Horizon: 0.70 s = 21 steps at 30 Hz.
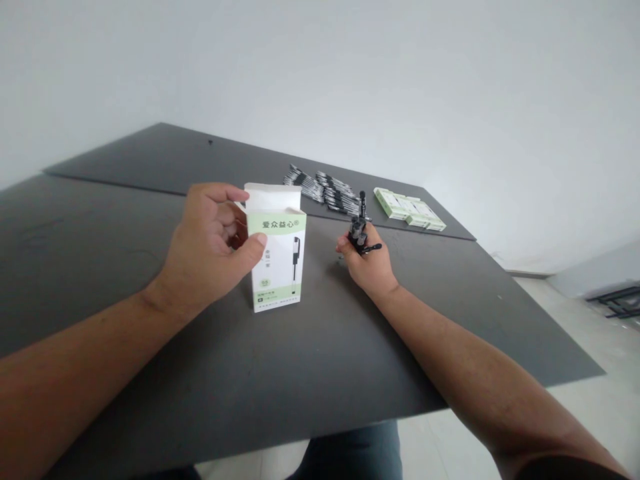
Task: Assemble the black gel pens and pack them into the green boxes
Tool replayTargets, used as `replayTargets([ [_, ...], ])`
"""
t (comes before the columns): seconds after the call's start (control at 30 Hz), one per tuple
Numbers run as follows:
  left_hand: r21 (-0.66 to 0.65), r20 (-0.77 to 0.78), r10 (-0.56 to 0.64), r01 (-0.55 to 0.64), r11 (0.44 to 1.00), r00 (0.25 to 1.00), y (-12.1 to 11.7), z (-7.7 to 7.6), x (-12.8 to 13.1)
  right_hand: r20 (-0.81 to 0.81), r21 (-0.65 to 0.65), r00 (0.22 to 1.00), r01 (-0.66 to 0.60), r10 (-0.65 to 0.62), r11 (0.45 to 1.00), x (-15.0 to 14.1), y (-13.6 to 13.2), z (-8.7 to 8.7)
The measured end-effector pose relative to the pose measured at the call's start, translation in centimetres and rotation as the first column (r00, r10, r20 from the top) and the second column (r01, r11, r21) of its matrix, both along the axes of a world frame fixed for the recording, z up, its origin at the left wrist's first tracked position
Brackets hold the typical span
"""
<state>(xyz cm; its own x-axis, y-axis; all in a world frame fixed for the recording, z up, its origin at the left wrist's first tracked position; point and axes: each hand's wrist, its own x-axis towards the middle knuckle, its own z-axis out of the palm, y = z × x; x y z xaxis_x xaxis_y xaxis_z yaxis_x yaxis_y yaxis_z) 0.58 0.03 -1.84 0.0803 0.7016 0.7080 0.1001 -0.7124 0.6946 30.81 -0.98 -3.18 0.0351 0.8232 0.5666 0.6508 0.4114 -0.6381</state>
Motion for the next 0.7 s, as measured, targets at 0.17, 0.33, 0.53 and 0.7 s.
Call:
replayTargets([
  [0.17, 0.061, -0.003, -0.009, 0.009, 0.998, 1.000, -0.3, 0.1, 0.2, 0.082, 0.066, 0.997, 0.007, -0.012, 0.998, -0.2, -0.7, 0.5],
  [0.33, 0.122, -0.027, -0.008, 0.011, 0.992, 1.000, -0.9, 0.0, 0.2, 0.122, 0.093, 0.992, -0.002, -0.010, 0.996, -0.4, -1.0, 0.7],
  [0.53, 0.163, -0.056, 0.035, -0.026, 0.986, 0.998, -1.8, 0.0, 0.4, 0.128, 0.098, 0.992, -0.030, 0.017, 0.995, -0.5, -1.4, 0.8],
  [0.7, 0.203, -0.064, 0.022, -0.008, 0.979, 0.998, -2.0, -0.1, 0.4, 0.129, 0.097, 0.991, -0.043, 0.030, 0.994, -0.6, -1.4, 0.8],
])
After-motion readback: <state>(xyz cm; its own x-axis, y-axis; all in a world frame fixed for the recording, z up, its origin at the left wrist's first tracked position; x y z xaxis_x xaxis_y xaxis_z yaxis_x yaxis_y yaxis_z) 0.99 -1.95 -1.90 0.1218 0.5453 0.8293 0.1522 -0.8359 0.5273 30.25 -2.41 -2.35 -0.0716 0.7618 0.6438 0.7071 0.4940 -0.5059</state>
